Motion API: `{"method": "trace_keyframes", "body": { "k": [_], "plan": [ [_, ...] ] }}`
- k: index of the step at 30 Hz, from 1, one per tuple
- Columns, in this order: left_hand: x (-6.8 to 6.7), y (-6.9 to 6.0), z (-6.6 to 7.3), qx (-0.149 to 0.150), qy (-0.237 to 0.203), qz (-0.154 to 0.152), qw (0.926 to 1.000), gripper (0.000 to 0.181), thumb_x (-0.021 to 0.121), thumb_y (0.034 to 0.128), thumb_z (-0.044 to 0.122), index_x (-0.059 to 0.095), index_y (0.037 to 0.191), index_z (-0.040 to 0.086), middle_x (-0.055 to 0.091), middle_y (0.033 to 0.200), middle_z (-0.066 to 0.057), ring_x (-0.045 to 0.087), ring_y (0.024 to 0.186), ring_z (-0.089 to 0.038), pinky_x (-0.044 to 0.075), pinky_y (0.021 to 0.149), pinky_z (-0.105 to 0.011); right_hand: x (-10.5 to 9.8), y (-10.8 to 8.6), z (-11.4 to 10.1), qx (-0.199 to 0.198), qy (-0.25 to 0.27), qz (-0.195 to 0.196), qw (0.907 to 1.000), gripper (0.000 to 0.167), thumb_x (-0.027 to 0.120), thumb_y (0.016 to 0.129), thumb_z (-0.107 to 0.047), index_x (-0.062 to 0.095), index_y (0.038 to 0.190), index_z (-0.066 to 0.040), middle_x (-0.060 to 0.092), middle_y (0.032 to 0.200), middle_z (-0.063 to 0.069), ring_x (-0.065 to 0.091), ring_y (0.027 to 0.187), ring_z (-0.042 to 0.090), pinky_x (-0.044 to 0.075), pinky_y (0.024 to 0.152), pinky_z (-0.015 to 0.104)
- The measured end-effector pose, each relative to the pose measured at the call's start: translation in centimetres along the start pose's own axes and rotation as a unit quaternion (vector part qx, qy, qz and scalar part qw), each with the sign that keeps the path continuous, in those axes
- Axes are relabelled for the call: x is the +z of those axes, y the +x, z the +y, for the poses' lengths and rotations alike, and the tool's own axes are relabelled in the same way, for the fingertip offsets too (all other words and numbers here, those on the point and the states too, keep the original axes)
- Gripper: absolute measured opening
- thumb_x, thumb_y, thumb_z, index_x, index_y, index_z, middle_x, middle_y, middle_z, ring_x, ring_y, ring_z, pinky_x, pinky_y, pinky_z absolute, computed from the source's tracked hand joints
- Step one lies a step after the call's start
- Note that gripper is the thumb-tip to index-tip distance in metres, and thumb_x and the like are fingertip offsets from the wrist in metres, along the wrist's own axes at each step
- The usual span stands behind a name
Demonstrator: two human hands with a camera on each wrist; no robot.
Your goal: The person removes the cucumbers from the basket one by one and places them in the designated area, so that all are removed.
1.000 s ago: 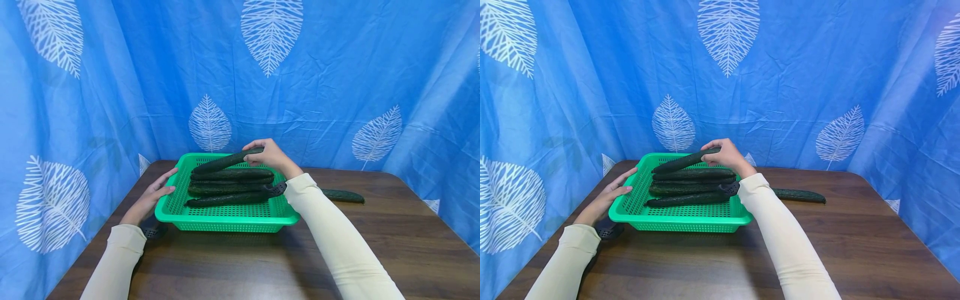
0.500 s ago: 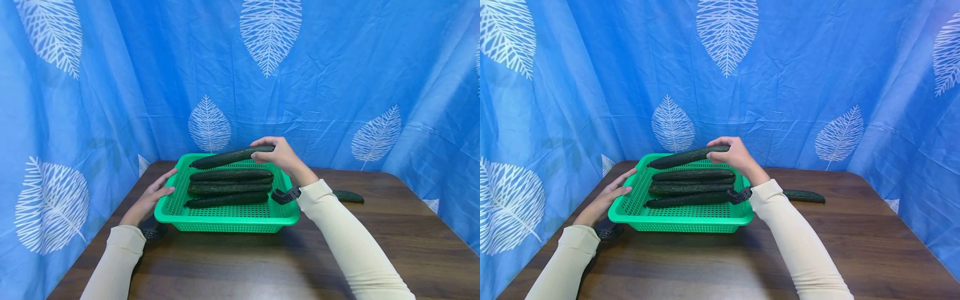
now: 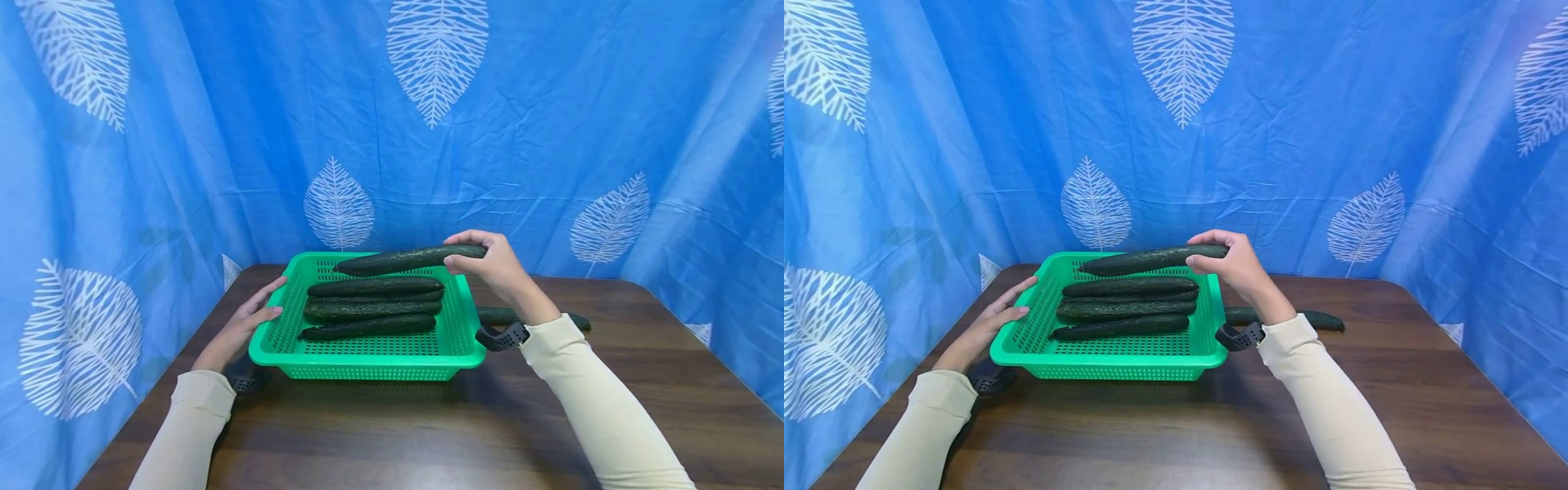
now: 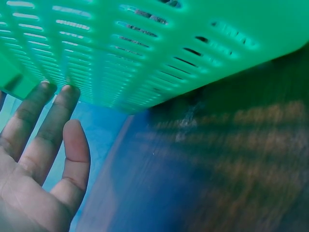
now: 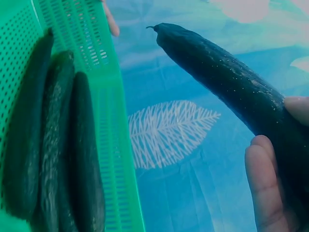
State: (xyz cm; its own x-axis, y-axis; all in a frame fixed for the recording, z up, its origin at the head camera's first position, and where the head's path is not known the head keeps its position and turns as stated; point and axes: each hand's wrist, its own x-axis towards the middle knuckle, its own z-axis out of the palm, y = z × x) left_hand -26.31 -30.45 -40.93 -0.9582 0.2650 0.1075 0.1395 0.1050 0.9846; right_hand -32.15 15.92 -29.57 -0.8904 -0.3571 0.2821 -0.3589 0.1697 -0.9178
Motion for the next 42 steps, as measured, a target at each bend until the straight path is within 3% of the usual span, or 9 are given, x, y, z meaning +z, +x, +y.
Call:
{"method": "trace_keyframes", "body": {
  "k": [3, 13, 15, 20, 22, 27, 36, 42],
  "plan": [
    [0.1, 0.0, 0.1, 0.001, 0.001, 0.000, 1.0000, 0.070, 0.049, 0.1162, 0.021, 0.013, 0.175, 0.012, 0.013, 0.176, -0.024, 0.064, 0.118, -0.001, 0.059, 0.092, -0.028, -0.8, -0.8, 0.4, -0.005, 0.002, 0.014, 0.9999, 0.037, 0.079, 0.099, -0.009, 0.069, 0.132, 0.006, 0.079, 0.099, 0.001, 0.080, 0.089, 0.018, 0.063, 0.091, 0.035],
    [0.2, -0.1, 0.2, 0.008, 0.029, 0.002, 0.9995, 0.069, 0.049, 0.1163, 0.022, 0.014, 0.175, 0.010, 0.002, 0.180, -0.020, 0.050, 0.126, 0.009, 0.053, 0.095, -0.021, -3.2, -3.8, 2.6, -0.036, 0.039, 0.047, 0.9975, 0.023, 0.075, 0.100, -0.001, 0.076, 0.122, -0.005, 0.077, 0.104, 0.000, 0.079, 0.085, 0.016, 0.064, 0.086, 0.033],
    [0.2, -0.1, 0.2, 0.007, 0.028, 0.002, 0.9996, 0.069, 0.049, 0.1163, 0.022, 0.014, 0.175, 0.010, 0.003, 0.179, -0.020, 0.052, 0.129, 0.002, 0.055, 0.095, -0.023, -3.7, -4.3, 3.1, -0.043, 0.040, 0.054, 0.9968, 0.023, 0.075, 0.100, 0.000, 0.076, 0.122, -0.005, 0.076, 0.107, -0.001, 0.079, 0.085, 0.016, 0.064, 0.085, 0.031],
    [0.2, -0.2, 0.3, 0.005, 0.045, 0.007, 0.9989, 0.069, 0.049, 0.1160, 0.024, 0.016, 0.175, 0.012, 0.002, 0.180, -0.018, 0.031, 0.154, -0.024, 0.049, 0.098, -0.018, -4.9, -5.5, 4.2, -0.057, 0.053, 0.070, 0.9945, 0.025, 0.074, 0.099, 0.004, 0.079, 0.117, -0.011, 0.075, 0.110, -0.001, 0.080, 0.084, 0.018, 0.064, 0.083, 0.031],
    [0.2, -0.1, 0.3, 0.005, 0.042, 0.006, 0.9991, 0.069, 0.049, 0.1160, 0.023, 0.017, 0.175, 0.014, 0.007, 0.179, -0.019, 0.035, 0.153, -0.025, 0.050, 0.097, -0.020, -5.3, -5.9, 4.6, -0.059, 0.055, 0.074, 0.9940, 0.026, 0.074, 0.099, 0.005, 0.080, 0.115, -0.014, 0.074, 0.111, -0.001, 0.080, 0.084, 0.018, 0.065, 0.082, 0.031],
    [0.1, -0.1, 0.1, 0.006, 0.017, 0.002, 0.9998, 0.069, 0.048, 0.1163, 0.021, 0.015, 0.175, 0.012, 0.019, 0.172, -0.025, 0.062, 0.122, -0.003, 0.059, 0.092, -0.027, -6.2, -7.1, 5.5, -0.064, 0.060, 0.083, 0.9927, 0.026, 0.072, 0.099, 0.008, 0.079, 0.116, -0.010, 0.073, 0.111, -0.001, 0.080, 0.083, 0.016, 0.065, 0.080, 0.030],
    [0.1, -0.2, 0.2, 0.000, 0.012, 0.007, 0.9999, 0.070, 0.049, 0.1163, 0.022, 0.013, 0.175, 0.011, 0.028, 0.166, -0.020, 0.064, 0.118, -0.001, 0.060, 0.091, -0.028, -7.0, -8.4, 6.8, -0.084, 0.094, 0.092, 0.9878, 0.034, 0.067, 0.098, 0.016, 0.080, 0.114, -0.011, 0.072, 0.112, 0.001, 0.079, 0.081, 0.017, 0.064, 0.081, 0.030],
    [0.1, -0.2, 0.2, 0.002, 0.005, 0.005, 1.0000, 0.070, 0.049, 0.1162, 0.021, 0.013, 0.175, 0.010, 0.045, 0.151, 0.003, 0.065, 0.116, -0.002, 0.060, 0.090, -0.028, -7.9, -9.1, 7.8, -0.088, 0.093, 0.081, 0.9884, 0.034, 0.065, 0.098, 0.017, 0.080, 0.116, -0.008, 0.070, 0.118, 0.001, 0.079, 0.083, 0.018, 0.064, 0.081, 0.030]
  ]
}}
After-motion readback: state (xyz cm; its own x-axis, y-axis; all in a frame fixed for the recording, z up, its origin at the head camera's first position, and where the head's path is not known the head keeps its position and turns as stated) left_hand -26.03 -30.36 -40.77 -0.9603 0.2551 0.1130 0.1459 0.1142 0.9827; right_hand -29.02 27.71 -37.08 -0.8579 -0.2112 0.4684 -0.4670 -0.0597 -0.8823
